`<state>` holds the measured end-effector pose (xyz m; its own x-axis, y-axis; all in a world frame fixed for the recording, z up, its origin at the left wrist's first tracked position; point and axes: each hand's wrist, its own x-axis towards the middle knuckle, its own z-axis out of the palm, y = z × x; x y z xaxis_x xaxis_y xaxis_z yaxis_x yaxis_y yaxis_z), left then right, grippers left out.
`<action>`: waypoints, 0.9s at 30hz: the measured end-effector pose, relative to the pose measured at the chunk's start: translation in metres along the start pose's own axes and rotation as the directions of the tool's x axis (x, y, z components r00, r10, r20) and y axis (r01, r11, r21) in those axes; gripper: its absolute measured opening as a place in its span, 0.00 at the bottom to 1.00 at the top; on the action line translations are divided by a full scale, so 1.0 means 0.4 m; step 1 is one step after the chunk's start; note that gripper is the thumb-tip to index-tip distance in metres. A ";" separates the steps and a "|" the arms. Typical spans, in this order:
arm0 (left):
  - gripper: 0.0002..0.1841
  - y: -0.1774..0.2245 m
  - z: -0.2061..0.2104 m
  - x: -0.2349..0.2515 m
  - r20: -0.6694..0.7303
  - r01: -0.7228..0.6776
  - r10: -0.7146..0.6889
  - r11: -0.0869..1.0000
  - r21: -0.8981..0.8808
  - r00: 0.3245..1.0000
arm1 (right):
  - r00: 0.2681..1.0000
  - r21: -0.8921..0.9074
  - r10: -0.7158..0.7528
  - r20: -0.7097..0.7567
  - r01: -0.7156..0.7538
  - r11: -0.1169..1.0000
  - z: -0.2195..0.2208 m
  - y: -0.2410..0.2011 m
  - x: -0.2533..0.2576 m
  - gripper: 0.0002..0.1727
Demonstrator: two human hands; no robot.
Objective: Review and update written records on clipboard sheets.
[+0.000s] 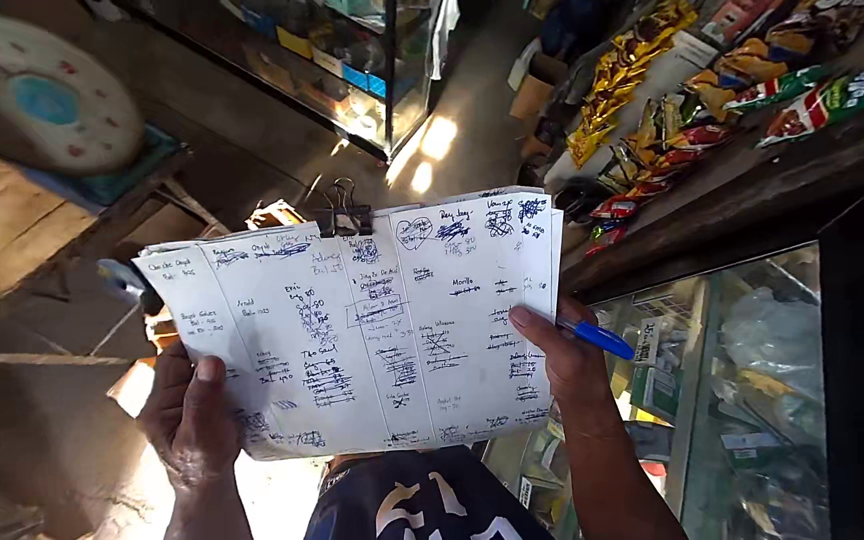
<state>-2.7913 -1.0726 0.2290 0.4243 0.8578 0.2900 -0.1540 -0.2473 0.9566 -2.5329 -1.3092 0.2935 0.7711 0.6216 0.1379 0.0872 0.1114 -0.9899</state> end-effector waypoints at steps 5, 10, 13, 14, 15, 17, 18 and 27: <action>0.17 -0.040 0.080 0.092 0.023 -0.036 0.036 0.999 -0.015 0.999 | 0.999 0.025 -0.002 -0.050 0.003 1.000 -0.047 0.027 0.082 0.09; 0.17 -0.099 0.128 0.208 0.030 -0.077 0.078 0.996 -0.038 0.996 | 0.998 0.032 -0.039 -0.054 0.041 0.999 -0.056 0.044 0.194 0.08; 0.18 -0.123 0.164 0.309 0.077 -0.106 0.111 0.992 -0.065 0.991 | 0.995 0.020 -0.047 -0.086 0.049 0.999 -0.049 0.041 0.260 0.08; 0.17 -0.127 0.177 0.341 0.082 -0.105 0.111 0.992 -0.073 0.990 | 0.994 0.015 -0.053 -0.097 0.054 0.998 -0.046 0.033 0.281 0.07; 0.17 -0.130 0.187 0.373 0.086 -0.102 0.109 0.992 -0.081 0.990 | 0.993 0.012 -0.059 -0.104 0.060 0.998 -0.043 0.023 0.301 0.07; 0.18 -0.137 0.210 0.447 0.109 -0.108 0.119 0.989 -0.104 0.987 | 0.989 0.002 -0.099 -0.112 0.100 0.995 -0.036 0.007 0.348 0.08; 0.18 -0.147 0.221 0.483 0.123 -0.105 0.119 0.988 -0.116 0.985 | 0.985 -0.009 -0.117 -0.124 0.117 0.993 -0.034 0.003 0.370 0.08; 0.19 -0.194 0.339 0.661 0.170 -0.126 0.146 0.984 -0.126 0.974 | 0.971 -0.032 -0.134 -0.199 0.130 0.991 -0.067 0.033 0.544 0.08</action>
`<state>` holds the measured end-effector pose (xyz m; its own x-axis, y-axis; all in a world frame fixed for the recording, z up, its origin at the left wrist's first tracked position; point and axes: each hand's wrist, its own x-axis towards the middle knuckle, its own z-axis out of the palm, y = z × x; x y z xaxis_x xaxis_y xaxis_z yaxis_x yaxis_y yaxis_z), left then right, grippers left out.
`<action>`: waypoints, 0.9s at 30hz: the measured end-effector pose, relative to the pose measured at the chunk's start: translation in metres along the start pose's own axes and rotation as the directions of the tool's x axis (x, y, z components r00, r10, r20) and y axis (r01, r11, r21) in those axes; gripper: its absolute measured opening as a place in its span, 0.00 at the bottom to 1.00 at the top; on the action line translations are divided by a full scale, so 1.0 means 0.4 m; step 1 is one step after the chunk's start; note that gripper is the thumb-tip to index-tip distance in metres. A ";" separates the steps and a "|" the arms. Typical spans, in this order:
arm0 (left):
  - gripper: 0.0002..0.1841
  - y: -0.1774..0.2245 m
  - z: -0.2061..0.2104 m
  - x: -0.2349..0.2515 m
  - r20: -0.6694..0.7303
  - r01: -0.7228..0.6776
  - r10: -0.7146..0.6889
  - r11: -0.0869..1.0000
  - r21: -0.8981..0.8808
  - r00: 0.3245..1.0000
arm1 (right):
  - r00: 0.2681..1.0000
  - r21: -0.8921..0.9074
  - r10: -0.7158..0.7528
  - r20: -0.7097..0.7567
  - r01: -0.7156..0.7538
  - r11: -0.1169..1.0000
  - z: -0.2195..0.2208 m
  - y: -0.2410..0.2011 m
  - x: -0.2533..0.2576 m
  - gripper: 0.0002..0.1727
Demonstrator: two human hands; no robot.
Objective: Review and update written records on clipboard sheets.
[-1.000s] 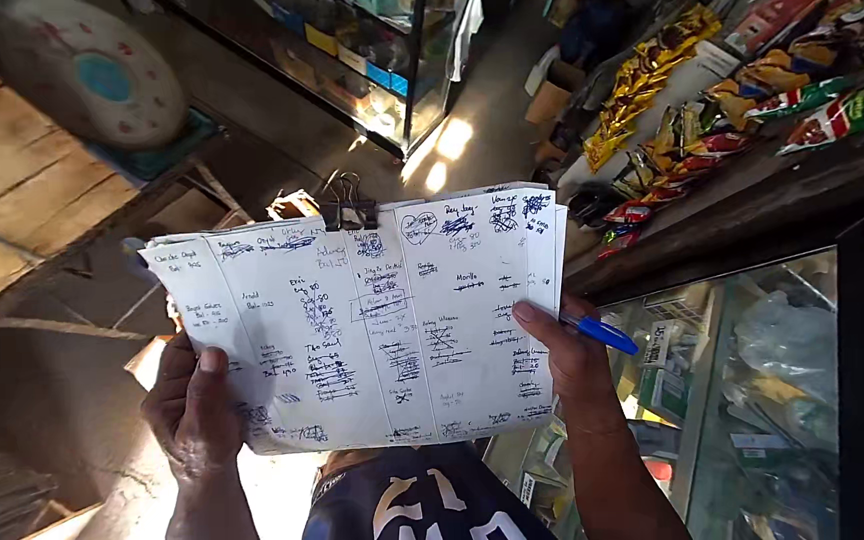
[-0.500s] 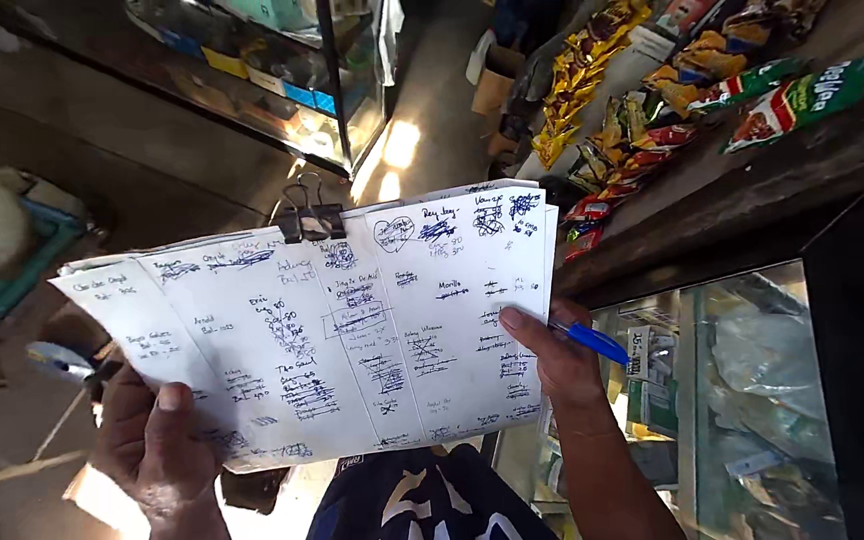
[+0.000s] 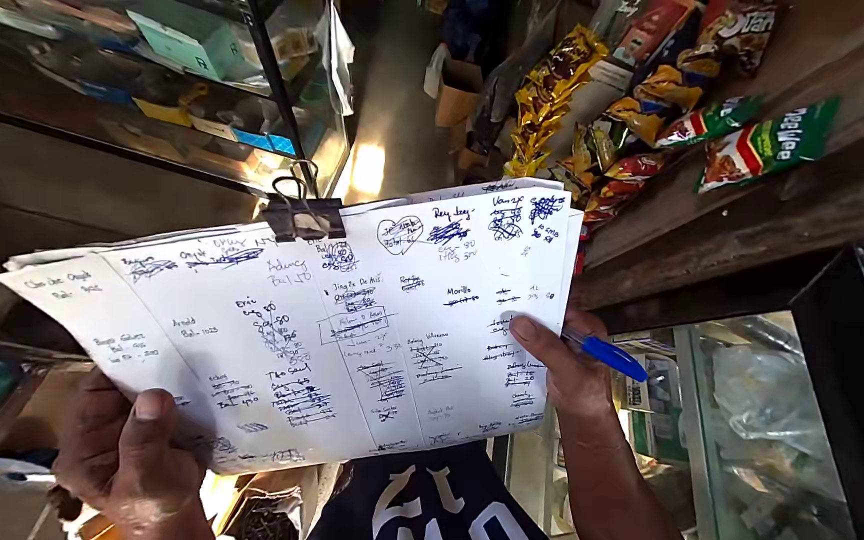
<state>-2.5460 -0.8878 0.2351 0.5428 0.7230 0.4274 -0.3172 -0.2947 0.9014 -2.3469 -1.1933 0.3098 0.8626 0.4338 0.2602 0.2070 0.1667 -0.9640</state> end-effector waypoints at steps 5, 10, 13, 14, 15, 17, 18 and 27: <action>0.18 -0.047 0.093 0.076 -0.002 0.000 0.000 1.000 -0.006 1.000 | 1.000 0.024 -0.001 0.006 0.000 1.000 -0.045 0.057 0.121 0.08; 0.16 -0.100 0.228 0.151 -0.019 -0.029 0.030 0.999 0.035 0.999 | 0.999 0.067 -0.026 0.041 0.024 0.997 -0.141 0.123 0.288 0.09; 0.16 -0.129 0.333 0.201 -0.038 -0.037 0.039 0.998 0.050 0.999 | 0.997 0.076 -0.034 0.067 0.029 0.997 -0.212 0.146 0.400 0.09; 0.16 -0.137 0.367 0.216 -0.045 -0.033 0.035 0.998 0.052 0.998 | 0.997 0.072 -0.034 0.072 0.028 0.997 -0.236 0.152 0.433 0.09; 0.16 -0.144 0.402 0.232 -0.053 -0.032 0.034 0.998 0.050 0.998 | 0.997 0.064 -0.034 0.076 0.029 0.998 -0.259 0.158 0.468 0.09; 0.16 -0.159 0.469 0.259 -0.074 -0.026 0.030 0.998 0.048 0.997 | 0.995 0.056 -0.040 0.086 0.036 0.998 -0.300 0.168 0.537 0.08; 0.16 -0.165 0.497 0.269 -0.083 -0.017 0.021 0.999 0.052 0.996 | 0.995 0.053 -0.038 0.092 0.033 0.998 -0.316 0.173 0.568 0.08; 0.21 -0.244 0.668 0.424 -0.098 0.009 -0.004 0.999 0.049 0.995 | 0.993 -0.001 -0.041 0.110 0.042 0.999 -0.360 0.267 0.839 0.08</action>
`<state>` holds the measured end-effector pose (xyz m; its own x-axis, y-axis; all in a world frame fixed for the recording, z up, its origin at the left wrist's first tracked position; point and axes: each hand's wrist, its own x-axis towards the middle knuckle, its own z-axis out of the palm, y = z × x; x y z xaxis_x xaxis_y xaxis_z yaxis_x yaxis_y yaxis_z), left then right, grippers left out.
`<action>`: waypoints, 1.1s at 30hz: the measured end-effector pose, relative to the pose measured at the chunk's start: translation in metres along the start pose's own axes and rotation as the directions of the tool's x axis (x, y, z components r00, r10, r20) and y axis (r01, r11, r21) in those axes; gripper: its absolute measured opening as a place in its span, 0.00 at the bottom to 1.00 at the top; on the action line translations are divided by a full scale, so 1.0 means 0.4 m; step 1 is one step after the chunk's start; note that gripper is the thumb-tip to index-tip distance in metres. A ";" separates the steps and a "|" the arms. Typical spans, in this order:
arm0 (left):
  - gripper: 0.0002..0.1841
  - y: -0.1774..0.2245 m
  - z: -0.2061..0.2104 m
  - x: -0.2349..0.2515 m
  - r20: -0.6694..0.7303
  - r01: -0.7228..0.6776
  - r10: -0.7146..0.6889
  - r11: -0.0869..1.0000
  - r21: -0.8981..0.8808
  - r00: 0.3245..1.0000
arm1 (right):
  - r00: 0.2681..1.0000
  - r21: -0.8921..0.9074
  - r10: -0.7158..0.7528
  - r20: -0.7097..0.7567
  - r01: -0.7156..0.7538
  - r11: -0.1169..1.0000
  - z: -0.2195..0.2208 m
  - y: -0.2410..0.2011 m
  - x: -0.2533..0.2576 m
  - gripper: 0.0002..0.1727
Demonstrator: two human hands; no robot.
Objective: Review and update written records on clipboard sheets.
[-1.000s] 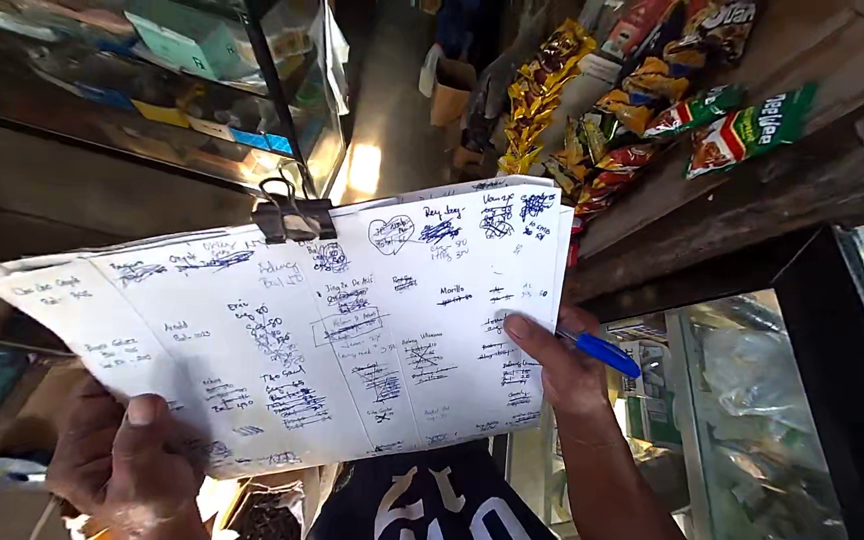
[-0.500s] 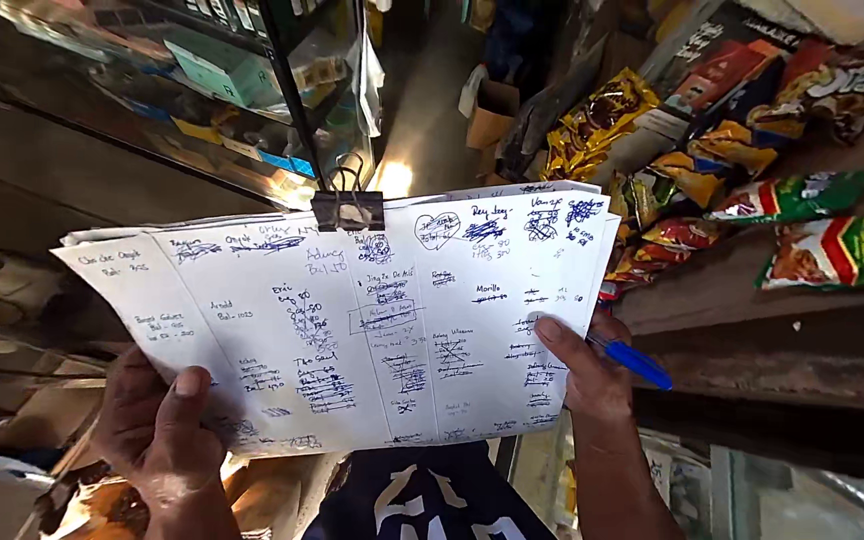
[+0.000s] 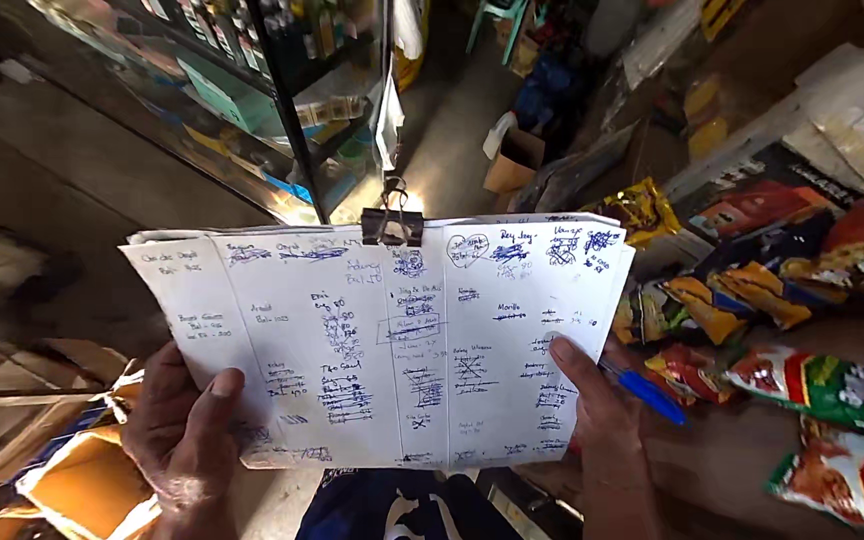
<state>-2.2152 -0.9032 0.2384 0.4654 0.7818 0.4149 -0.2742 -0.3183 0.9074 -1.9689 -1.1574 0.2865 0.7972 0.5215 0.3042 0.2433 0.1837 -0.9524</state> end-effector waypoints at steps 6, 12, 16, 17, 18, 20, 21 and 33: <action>0.19 -0.086 0.117 0.186 0.020 0.001 0.000 1.000 -0.030 1.000 | 0.997 -0.077 0.057 -0.052 -0.061 0.995 0.003 0.066 0.203 0.08; 0.19 -0.221 0.242 0.459 0.120 0.143 -0.128 0.983 -0.119 0.984 | 0.954 -0.141 0.286 -0.091 -0.297 0.945 0.022 0.104 0.428 0.15; 0.24 -0.296 0.322 0.630 0.282 0.170 -0.124 0.975 -0.145 0.951 | 0.948 -0.133 0.186 -0.257 -0.225 0.965 0.030 0.183 0.567 0.14; 0.25 -0.320 0.343 0.666 0.323 0.166 -0.111 0.975 -0.149 0.940 | 0.943 -0.142 0.146 -0.299 -0.195 0.970 0.026 0.207 0.602 0.14; 0.26 -0.345 0.364 0.697 0.359 0.173 -0.109 0.973 -0.151 0.927 | 0.929 -0.168 0.116 -0.351 -0.184 0.968 0.025 0.226 0.640 0.14; 0.26 -0.404 0.411 0.751 0.408 0.188 -0.108 0.969 -0.162 0.907 | 0.893 -0.224 0.104 -0.438 -0.220 0.949 0.019 0.266 0.725 0.15; 0.25 -0.433 0.436 0.771 0.419 0.198 -0.113 0.967 -0.164 0.901 | 0.877 -0.231 0.124 -0.463 -0.255 0.939 0.013 0.286 0.767 0.16; 0.19 -0.773 0.939 1.147 0.358 0.266 -0.236 0.963 -0.035 0.904 | 0.887 -0.226 0.309 -0.344 -0.397 0.889 -0.272 0.596 1.372 0.20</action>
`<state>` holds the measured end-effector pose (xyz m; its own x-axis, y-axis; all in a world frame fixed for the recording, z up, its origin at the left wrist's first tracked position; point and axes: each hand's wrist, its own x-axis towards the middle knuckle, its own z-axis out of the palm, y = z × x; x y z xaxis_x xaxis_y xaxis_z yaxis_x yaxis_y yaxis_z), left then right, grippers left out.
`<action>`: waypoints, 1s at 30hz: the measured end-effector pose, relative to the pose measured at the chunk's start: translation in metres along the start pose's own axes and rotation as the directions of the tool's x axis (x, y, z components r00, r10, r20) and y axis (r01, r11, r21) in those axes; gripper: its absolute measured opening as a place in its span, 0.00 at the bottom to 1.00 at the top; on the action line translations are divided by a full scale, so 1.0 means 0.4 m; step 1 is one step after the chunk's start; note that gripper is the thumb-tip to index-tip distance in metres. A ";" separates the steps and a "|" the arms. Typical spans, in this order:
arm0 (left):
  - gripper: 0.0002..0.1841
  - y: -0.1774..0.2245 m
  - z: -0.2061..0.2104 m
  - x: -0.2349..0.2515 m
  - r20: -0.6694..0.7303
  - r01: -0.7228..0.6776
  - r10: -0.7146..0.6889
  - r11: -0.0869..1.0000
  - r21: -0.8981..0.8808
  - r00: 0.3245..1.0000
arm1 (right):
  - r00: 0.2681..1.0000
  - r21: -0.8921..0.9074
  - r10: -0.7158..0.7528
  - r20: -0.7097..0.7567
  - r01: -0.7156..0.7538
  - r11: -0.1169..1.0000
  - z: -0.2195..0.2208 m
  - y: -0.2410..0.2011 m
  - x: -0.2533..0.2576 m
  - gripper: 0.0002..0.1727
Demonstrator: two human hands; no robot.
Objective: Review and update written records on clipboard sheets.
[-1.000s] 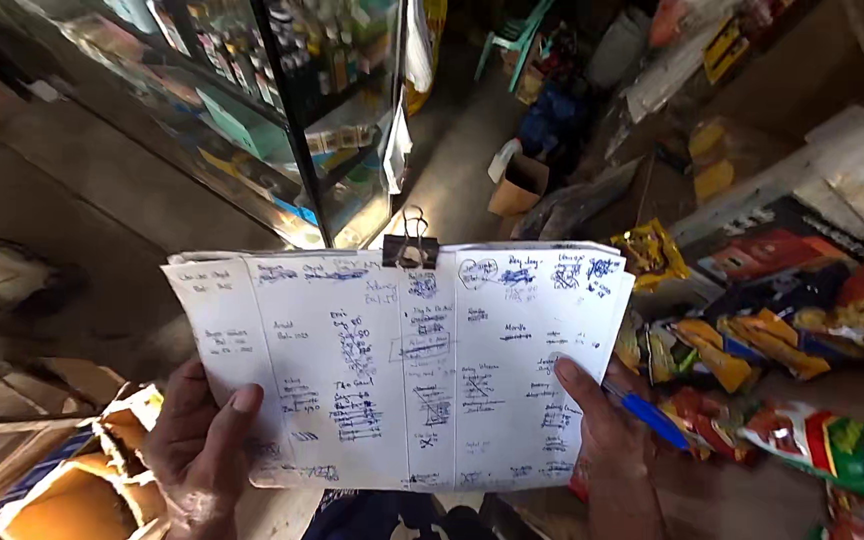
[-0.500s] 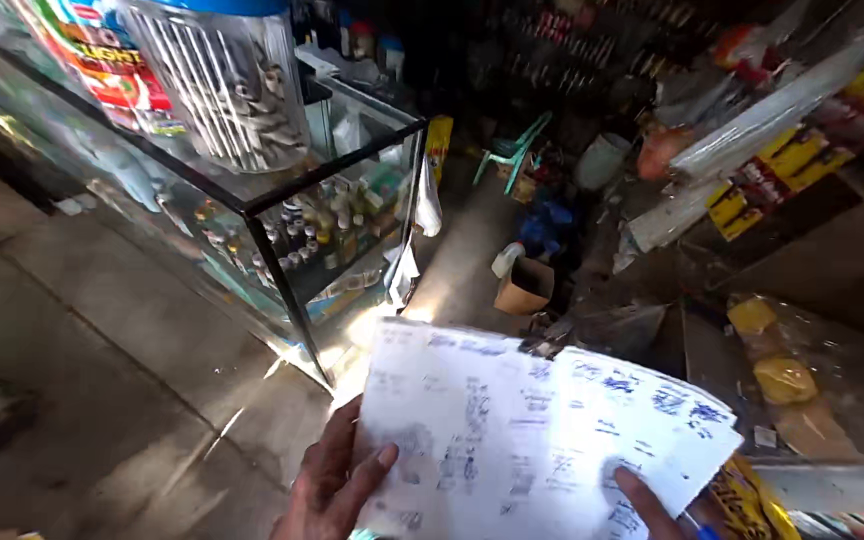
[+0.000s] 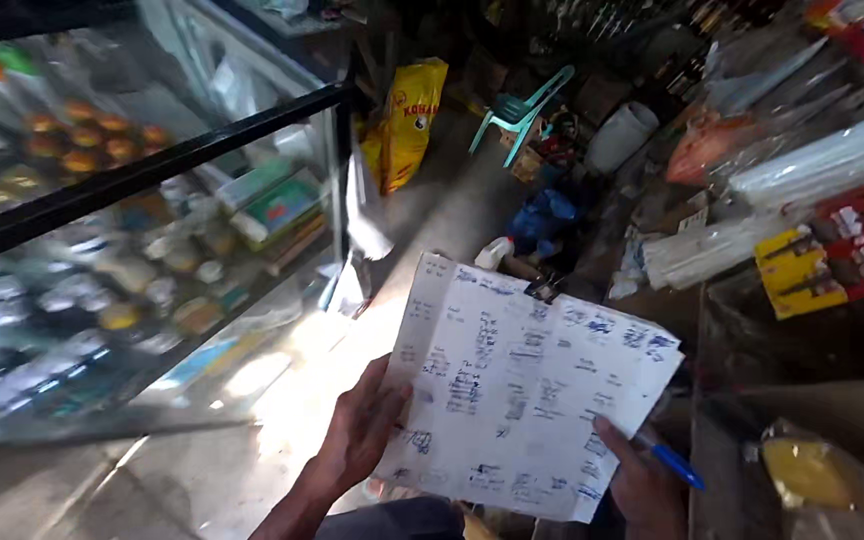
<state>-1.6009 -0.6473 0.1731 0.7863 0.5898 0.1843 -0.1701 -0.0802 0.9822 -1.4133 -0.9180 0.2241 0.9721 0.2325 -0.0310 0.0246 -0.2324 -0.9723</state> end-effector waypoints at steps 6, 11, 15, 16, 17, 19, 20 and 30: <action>0.20 -0.098 0.083 0.247 -0.127 0.204 -0.206 0.978 -0.034 0.970 | 0.992 -0.154 0.051 0.114 -0.033 0.988 0.055 0.017 0.361 0.26; 0.21 -0.179 0.082 0.479 -0.208 0.193 -0.209 0.977 -0.092 0.956 | 0.969 -0.146 0.005 0.248 0.032 0.989 0.159 -0.012 0.633 0.26; 0.20 -0.206 0.067 0.702 -0.254 0.114 -0.148 0.983 -0.143 0.956 | 0.962 -0.101 -0.057 0.269 0.087 0.991 0.232 -0.082 0.800 0.27; 0.19 -0.205 0.065 0.756 -0.277 0.094 -0.131 0.985 -0.144 0.952 | 0.965 -0.097 -0.058 0.256 0.086 0.992 0.253 -0.110 0.835 0.27; 0.19 -0.204 0.063 0.802 -0.302 0.075 -0.112 0.988 -0.132 0.947 | 0.968 -0.097 -0.054 0.247 0.080 0.992 0.271 -0.130 0.867 0.29; 0.19 -0.197 0.055 0.874 -0.347 0.057 -0.092 0.992 -0.110 0.933 | 0.965 -0.136 -0.004 0.261 0.041 0.990 0.302 -0.159 0.925 0.30; 0.20 -0.195 0.051 0.908 -0.374 0.047 -0.086 0.992 -0.114 0.924 | 0.961 -0.160 0.040 0.274 0.005 0.987 0.322 -0.176 0.957 0.30; 0.19 -0.207 -0.029 1.264 -0.723 -0.109 0.146 0.989 0.098 0.675 | 0.676 0.316 -0.265 0.687 0.049 0.947 0.697 -0.212 1.531 0.21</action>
<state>-1.1962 -0.3334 0.1846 0.0762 0.9676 0.2405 -0.1960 -0.2220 0.9552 -0.8850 -0.4926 0.2228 0.4906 0.8680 0.0771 -0.0029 0.0901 -0.9959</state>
